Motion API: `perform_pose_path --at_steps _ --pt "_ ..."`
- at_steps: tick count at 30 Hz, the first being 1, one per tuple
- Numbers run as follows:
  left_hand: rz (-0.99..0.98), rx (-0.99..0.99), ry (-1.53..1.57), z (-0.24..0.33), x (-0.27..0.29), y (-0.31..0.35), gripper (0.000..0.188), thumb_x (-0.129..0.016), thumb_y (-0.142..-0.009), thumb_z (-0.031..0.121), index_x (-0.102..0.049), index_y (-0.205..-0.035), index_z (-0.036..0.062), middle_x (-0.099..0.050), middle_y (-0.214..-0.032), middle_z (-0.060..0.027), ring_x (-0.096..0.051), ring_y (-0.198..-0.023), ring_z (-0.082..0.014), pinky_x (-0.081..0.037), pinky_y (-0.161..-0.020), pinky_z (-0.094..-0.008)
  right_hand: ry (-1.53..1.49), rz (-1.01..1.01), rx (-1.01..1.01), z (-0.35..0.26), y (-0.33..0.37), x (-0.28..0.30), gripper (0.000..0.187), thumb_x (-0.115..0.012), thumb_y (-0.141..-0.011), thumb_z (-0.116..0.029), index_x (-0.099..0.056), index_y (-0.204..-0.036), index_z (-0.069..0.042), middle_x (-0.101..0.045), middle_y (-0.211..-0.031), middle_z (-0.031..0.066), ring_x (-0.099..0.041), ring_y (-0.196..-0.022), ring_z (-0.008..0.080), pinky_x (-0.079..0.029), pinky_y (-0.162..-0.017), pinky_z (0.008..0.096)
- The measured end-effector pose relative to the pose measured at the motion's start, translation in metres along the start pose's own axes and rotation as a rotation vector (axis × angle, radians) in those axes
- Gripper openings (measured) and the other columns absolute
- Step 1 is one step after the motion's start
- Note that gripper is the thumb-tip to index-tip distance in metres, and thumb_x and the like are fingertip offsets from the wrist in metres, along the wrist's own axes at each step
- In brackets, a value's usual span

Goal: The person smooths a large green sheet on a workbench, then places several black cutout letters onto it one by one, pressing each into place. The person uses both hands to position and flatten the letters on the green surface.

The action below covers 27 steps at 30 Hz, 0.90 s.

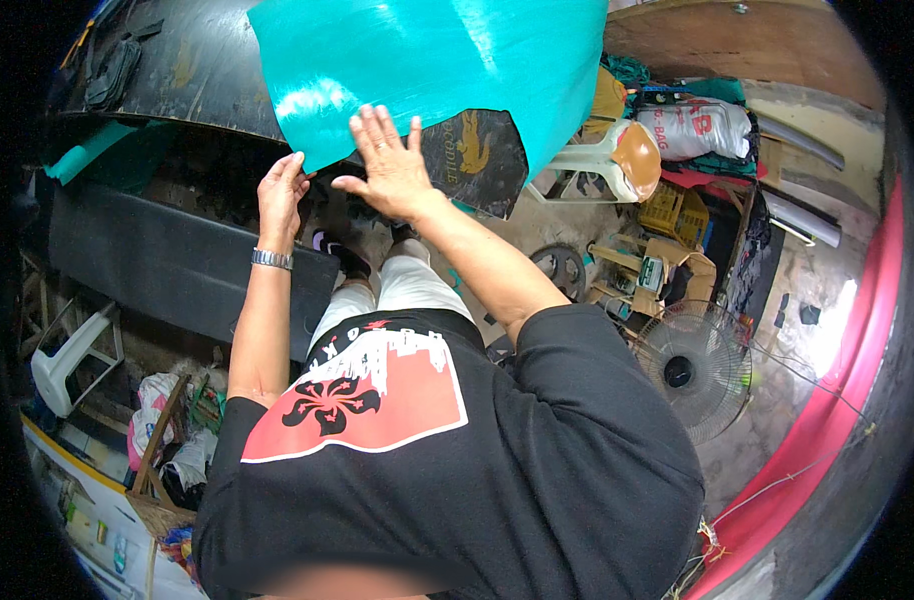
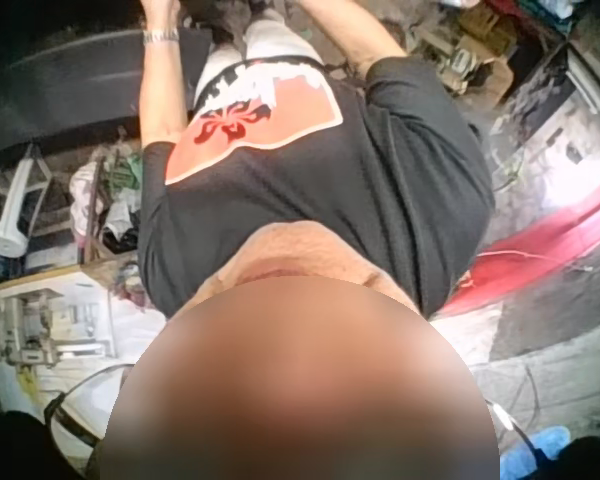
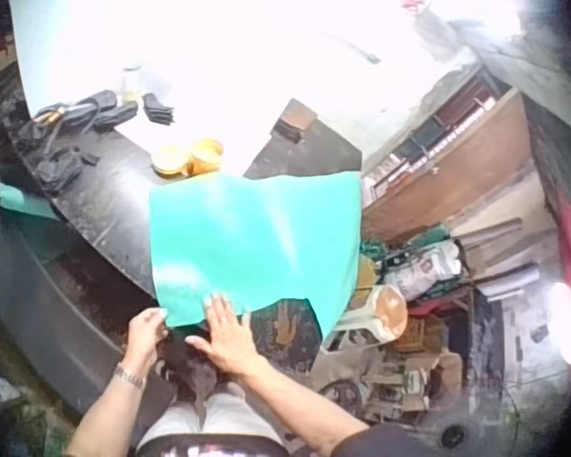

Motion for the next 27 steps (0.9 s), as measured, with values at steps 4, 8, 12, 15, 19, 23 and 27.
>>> perform_pose_path --at_steps 4,8,12,15,19,23,27 --pt "-0.001 -0.004 0.004 0.002 -0.001 0.000 0.016 -0.070 -0.093 0.020 -0.069 -0.102 0.0073 -0.071 -0.087 0.0005 -0.065 -0.072 -0.0073 -0.045 -0.062 -0.0187 -0.097 -0.074 0.199 -0.031 0.009 0.000 0.085 -0.044 -0.093 -0.066 -0.023 -0.157 -0.015 -0.019 -0.164 0.0099 -0.015 -0.152 0.0261 -0.003 -0.114 0.0700" --pt "0.008 0.009 -0.011 0.002 -0.001 0.003 0.015 -0.070 -0.093 0.020 -0.069 -0.102 0.0072 -0.071 -0.086 0.0005 -0.065 -0.071 -0.0075 -0.046 -0.063 -0.0185 0.116 -0.093 -0.037 0.031 0.004 0.021 0.082 -0.044 -0.094 -0.064 -0.024 -0.157 -0.016 -0.022 -0.163 0.0099 -0.019 -0.151 0.0264 -0.004 -0.114 0.0700" --pt "-0.007 0.010 0.012 -0.001 -0.002 0.003 0.016 -0.070 -0.094 0.020 -0.070 -0.104 0.0076 -0.071 -0.087 0.0009 -0.065 -0.072 -0.0075 -0.047 -0.064 -0.0186 0.079 0.076 -0.110 0.064 -0.019 0.031 0.090 -0.043 -0.092 -0.069 -0.023 -0.156 -0.009 -0.019 -0.164 0.0142 -0.014 -0.152 0.0296 -0.002 -0.115 0.0679" --pt "-0.038 0.027 0.045 -0.002 0.000 0.003 0.017 -0.069 -0.094 0.020 -0.070 -0.105 0.0076 -0.070 -0.087 0.0010 -0.065 -0.074 -0.0074 -0.048 -0.065 -0.0188 0.051 0.065 0.016 0.036 -0.025 0.012 0.093 -0.045 -0.091 -0.070 -0.022 -0.156 -0.008 -0.018 -0.163 0.0166 -0.014 -0.152 0.0323 -0.003 -0.115 0.0675" --pt "-0.124 0.085 0.028 -0.001 0.000 0.004 0.019 -0.065 -0.097 0.023 -0.067 -0.109 0.0087 -0.070 -0.095 -0.0011 -0.065 -0.084 -0.0111 -0.050 -0.076 -0.0249 0.009 0.098 0.156 -0.014 -0.007 0.004 0.097 -0.050 -0.087 -0.070 -0.024 -0.155 -0.006 -0.020 -0.162 0.0184 -0.015 -0.151 0.0333 -0.006 -0.115 0.0675" --pt "-0.094 0.111 -0.002 0.003 0.003 0.007 0.036 -0.059 -0.099 0.036 -0.067 -0.113 0.0033 -0.070 -0.099 -0.0055 -0.066 -0.090 -0.0139 -0.049 -0.081 -0.0270 -0.016 0.086 0.175 -0.048 -0.005 -0.002 0.099 -0.056 -0.083 -0.069 -0.028 -0.154 -0.005 -0.023 -0.161 0.0169 -0.016 -0.151 0.0322 -0.006 -0.114 0.0685" --pt "-0.117 0.129 0.023 0.005 0.002 0.008 0.064 -0.042 -0.102 0.054 -0.064 -0.121 -0.0028 -0.069 -0.108 -0.0122 -0.065 -0.100 -0.0195 -0.048 -0.089 -0.0313 -0.013 0.082 0.194 -0.063 -0.023 -0.009 0.098 -0.056 -0.085 -0.066 -0.023 -0.156 -0.009 -0.019 -0.163 0.0144 -0.014 -0.152 0.0306 -0.004 -0.115 0.0673"
Point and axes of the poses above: each hand's wrist, its own y-axis away from the middle knuckle, its own x-axis out of the back of the hand, z = x × y, the point moved 8 cm from there along -y, towards the middle knuckle
